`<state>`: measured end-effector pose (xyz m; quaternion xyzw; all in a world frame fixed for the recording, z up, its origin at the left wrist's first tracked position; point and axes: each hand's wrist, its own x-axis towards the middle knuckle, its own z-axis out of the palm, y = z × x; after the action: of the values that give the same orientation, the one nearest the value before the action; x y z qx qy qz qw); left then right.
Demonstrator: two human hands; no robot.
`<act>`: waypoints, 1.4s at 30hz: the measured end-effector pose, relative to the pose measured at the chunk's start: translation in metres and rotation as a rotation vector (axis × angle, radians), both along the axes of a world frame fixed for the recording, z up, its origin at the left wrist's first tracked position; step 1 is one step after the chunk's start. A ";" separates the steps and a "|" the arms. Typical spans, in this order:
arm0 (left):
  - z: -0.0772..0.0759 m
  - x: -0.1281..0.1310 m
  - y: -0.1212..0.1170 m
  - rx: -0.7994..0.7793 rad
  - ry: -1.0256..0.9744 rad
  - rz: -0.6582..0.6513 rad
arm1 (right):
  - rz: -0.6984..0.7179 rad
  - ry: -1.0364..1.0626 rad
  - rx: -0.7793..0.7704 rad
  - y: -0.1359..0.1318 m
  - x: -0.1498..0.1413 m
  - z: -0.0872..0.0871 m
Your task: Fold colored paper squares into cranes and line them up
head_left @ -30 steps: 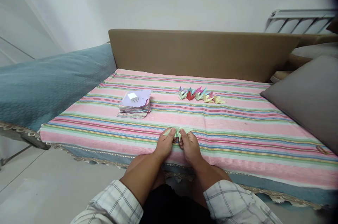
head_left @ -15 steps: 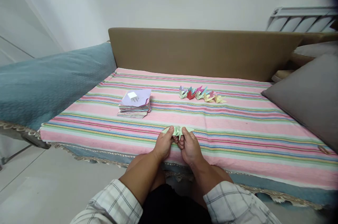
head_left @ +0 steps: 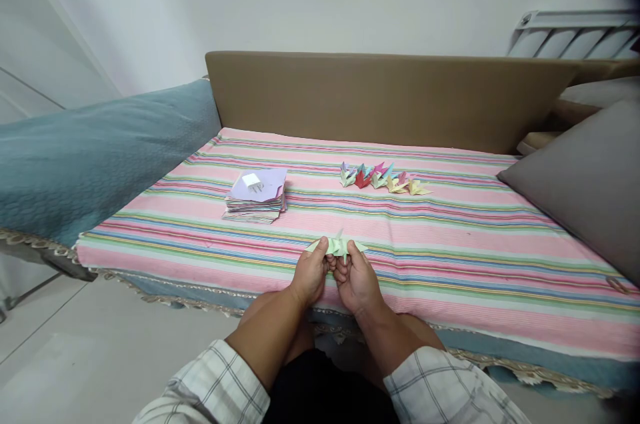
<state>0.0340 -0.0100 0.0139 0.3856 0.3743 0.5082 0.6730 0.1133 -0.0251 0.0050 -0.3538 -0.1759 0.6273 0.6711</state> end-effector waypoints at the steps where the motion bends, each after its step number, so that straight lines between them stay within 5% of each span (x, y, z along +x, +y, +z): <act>1: 0.000 0.000 0.000 -0.010 -0.016 0.002 | 0.001 -0.003 0.002 0.000 0.000 0.000; 17: -0.004 0.000 0.005 -0.102 -0.181 0.082 | 0.020 0.135 -0.024 0.000 0.006 0.000; 42: -0.005 -0.004 0.008 -0.077 -0.263 0.034 | 0.007 0.207 -0.108 0.001 0.009 0.005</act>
<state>0.0301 -0.0023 0.0092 0.2831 0.3085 0.5512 0.7217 0.1222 -0.0244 0.0099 -0.3224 -0.0729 0.6714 0.6633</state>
